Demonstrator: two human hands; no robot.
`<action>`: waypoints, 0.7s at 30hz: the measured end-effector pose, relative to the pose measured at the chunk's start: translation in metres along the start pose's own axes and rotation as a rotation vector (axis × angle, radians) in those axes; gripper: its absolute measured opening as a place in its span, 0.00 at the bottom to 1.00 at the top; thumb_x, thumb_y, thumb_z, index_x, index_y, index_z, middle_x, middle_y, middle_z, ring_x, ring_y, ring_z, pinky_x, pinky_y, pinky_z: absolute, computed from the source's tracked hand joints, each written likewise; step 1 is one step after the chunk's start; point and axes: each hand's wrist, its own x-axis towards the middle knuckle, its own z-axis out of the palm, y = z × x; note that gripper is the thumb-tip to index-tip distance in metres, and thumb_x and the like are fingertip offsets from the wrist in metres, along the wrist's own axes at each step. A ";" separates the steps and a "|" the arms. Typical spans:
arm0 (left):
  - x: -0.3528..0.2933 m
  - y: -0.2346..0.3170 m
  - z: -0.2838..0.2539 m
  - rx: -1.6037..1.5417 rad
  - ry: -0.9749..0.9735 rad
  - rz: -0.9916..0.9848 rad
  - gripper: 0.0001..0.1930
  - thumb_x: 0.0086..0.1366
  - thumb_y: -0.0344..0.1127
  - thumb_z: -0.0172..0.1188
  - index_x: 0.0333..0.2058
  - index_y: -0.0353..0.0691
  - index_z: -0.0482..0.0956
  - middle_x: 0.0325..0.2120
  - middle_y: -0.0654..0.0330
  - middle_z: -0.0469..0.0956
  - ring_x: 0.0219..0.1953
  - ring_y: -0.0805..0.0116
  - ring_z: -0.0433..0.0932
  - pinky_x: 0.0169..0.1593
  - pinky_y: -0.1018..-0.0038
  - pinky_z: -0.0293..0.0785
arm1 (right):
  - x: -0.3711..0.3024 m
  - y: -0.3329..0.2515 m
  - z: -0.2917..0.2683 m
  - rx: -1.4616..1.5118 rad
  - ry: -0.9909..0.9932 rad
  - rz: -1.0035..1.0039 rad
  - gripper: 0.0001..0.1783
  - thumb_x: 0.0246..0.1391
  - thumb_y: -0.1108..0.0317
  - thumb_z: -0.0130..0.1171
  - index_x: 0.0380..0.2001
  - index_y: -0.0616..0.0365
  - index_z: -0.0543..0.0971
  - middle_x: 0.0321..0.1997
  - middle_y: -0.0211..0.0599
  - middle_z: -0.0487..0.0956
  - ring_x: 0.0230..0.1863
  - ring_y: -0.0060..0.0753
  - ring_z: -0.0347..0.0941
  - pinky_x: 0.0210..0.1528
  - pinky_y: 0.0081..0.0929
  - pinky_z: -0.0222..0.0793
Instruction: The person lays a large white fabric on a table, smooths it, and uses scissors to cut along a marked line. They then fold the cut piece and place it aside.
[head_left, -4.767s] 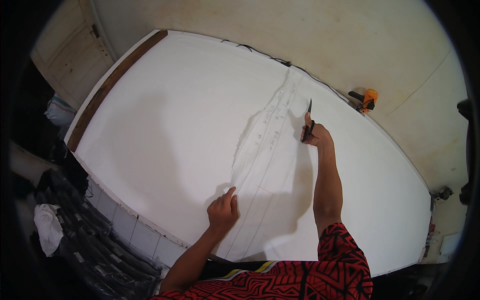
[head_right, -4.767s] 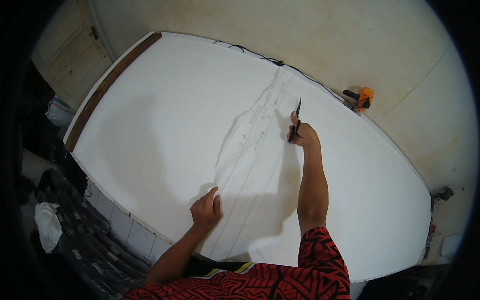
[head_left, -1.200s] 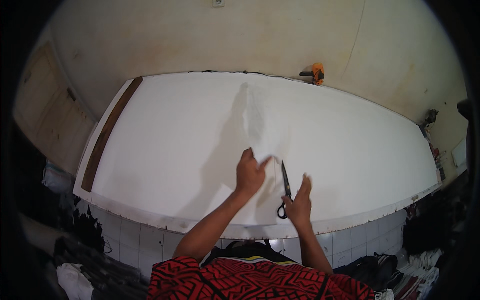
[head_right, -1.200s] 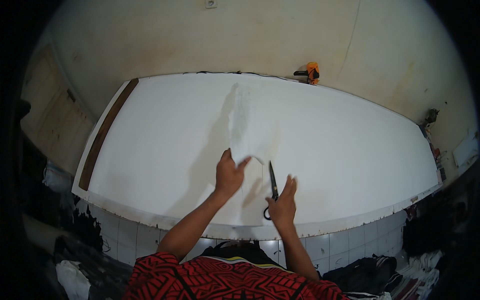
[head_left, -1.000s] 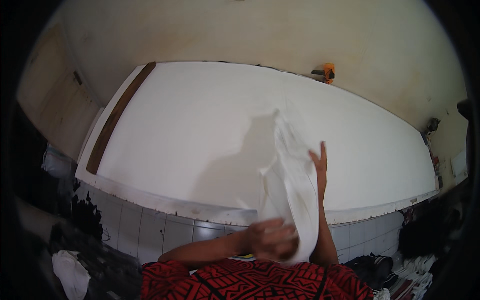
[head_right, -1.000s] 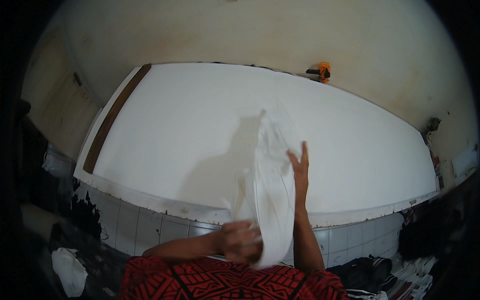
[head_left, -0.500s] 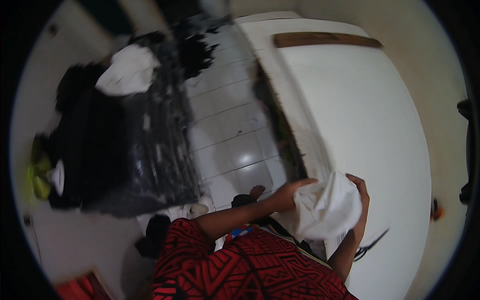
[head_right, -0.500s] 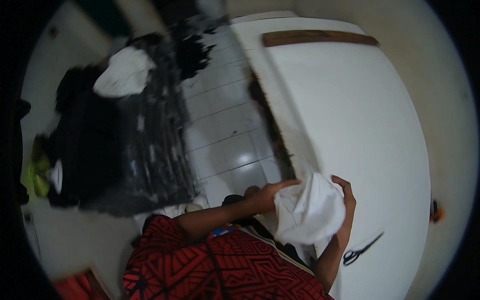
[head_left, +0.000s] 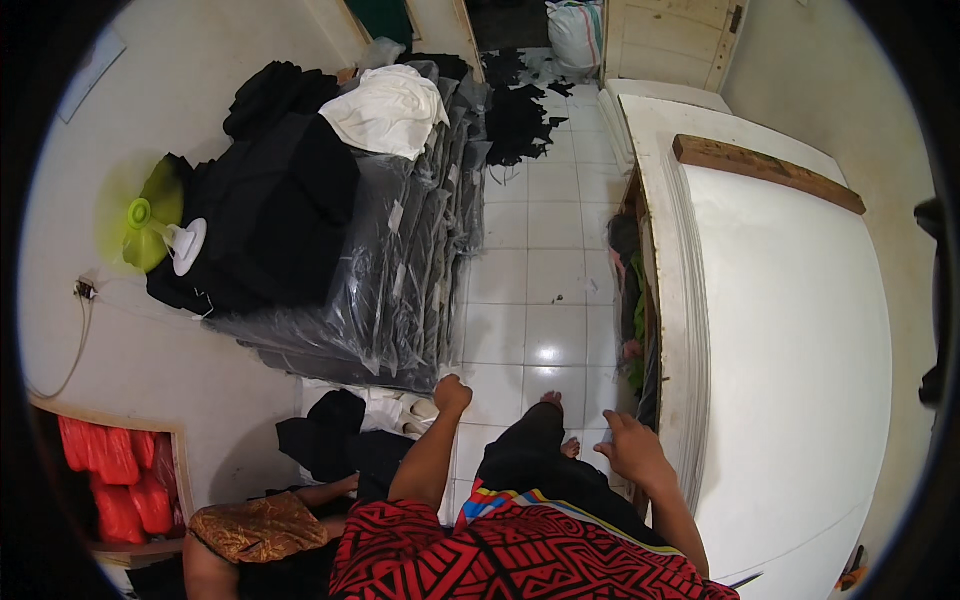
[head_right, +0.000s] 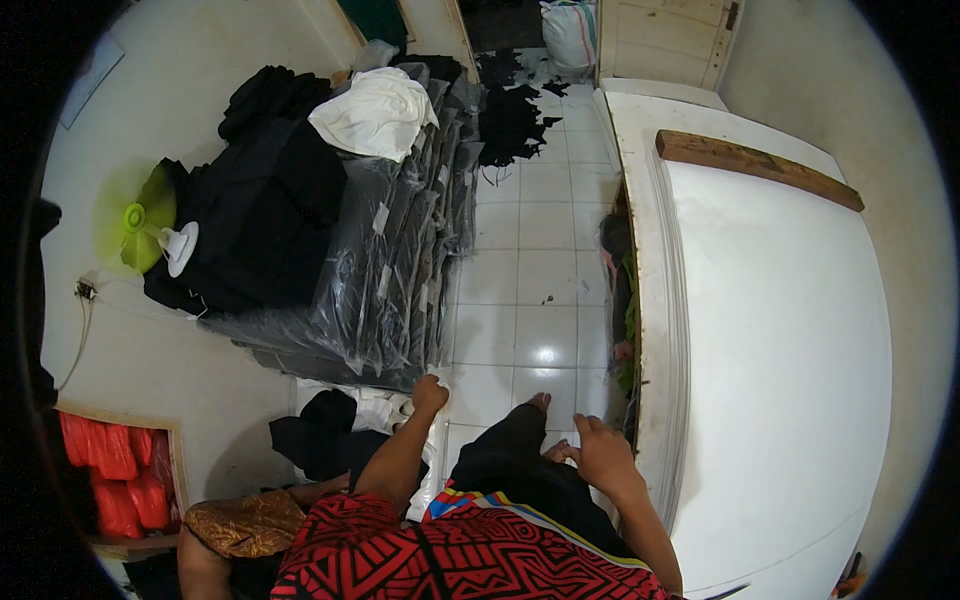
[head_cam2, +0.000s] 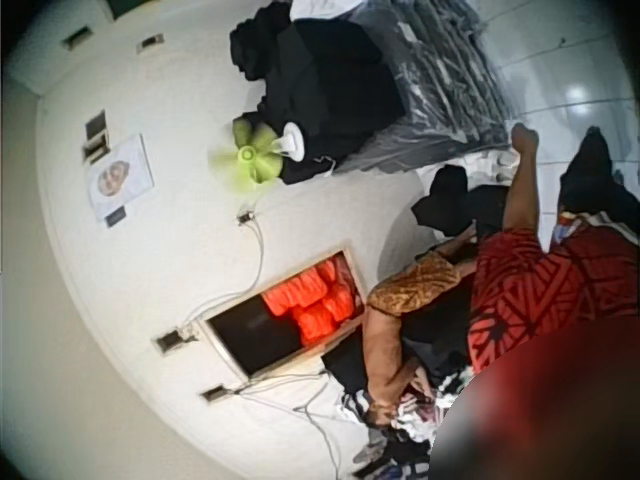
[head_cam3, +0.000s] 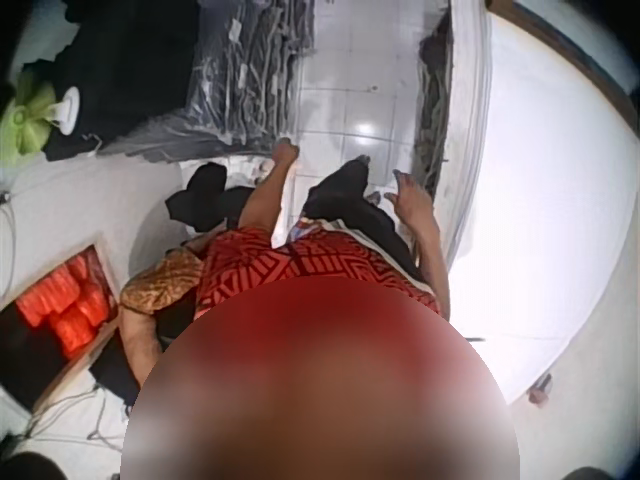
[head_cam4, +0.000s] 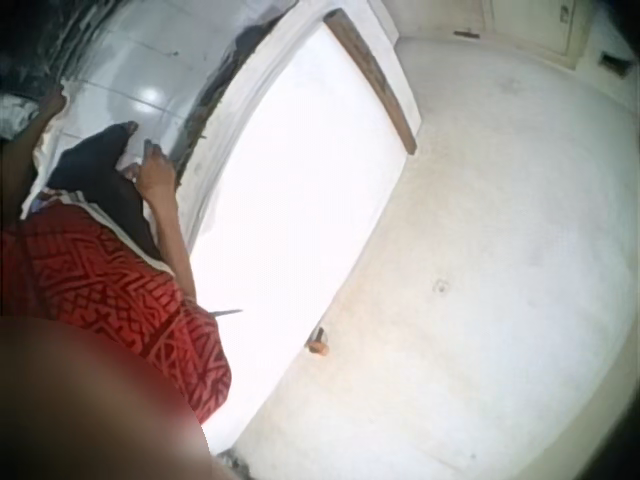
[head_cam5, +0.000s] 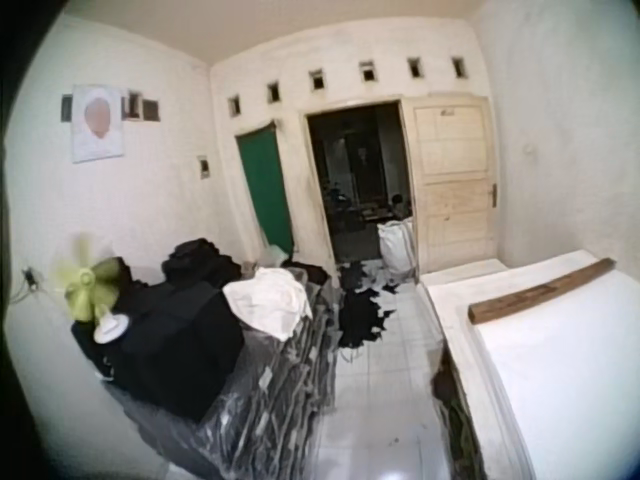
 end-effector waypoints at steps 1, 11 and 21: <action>0.006 -0.006 0.001 -0.025 0.057 -0.003 0.22 0.56 0.34 0.63 0.51 0.44 0.90 0.52 0.45 0.87 0.58 0.43 0.84 0.62 0.55 0.80 | 0.008 -0.003 -0.003 0.029 0.044 -0.037 0.35 0.61 0.57 0.72 0.66 0.63 0.74 0.56 0.59 0.82 0.57 0.65 0.80 0.59 0.52 0.76; 0.250 0.094 -0.090 -0.809 0.080 0.014 0.14 0.69 0.33 0.60 0.47 0.35 0.89 0.26 0.55 0.85 0.25 0.64 0.83 0.32 0.66 0.79 | 0.116 0.022 -0.044 0.245 -0.076 0.189 0.34 0.58 0.55 0.74 0.61 0.64 0.79 0.42 0.62 0.86 0.48 0.68 0.84 0.53 0.54 0.79; 0.654 0.244 -0.338 -1.105 0.635 -0.013 0.34 0.67 0.33 0.66 0.68 0.28 0.66 0.52 0.40 0.82 0.46 0.54 0.86 0.47 0.65 0.85 | 0.412 -0.044 -0.084 0.236 0.058 0.305 0.28 0.61 0.63 0.73 0.59 0.68 0.78 0.49 0.63 0.86 0.45 0.62 0.86 0.48 0.49 0.81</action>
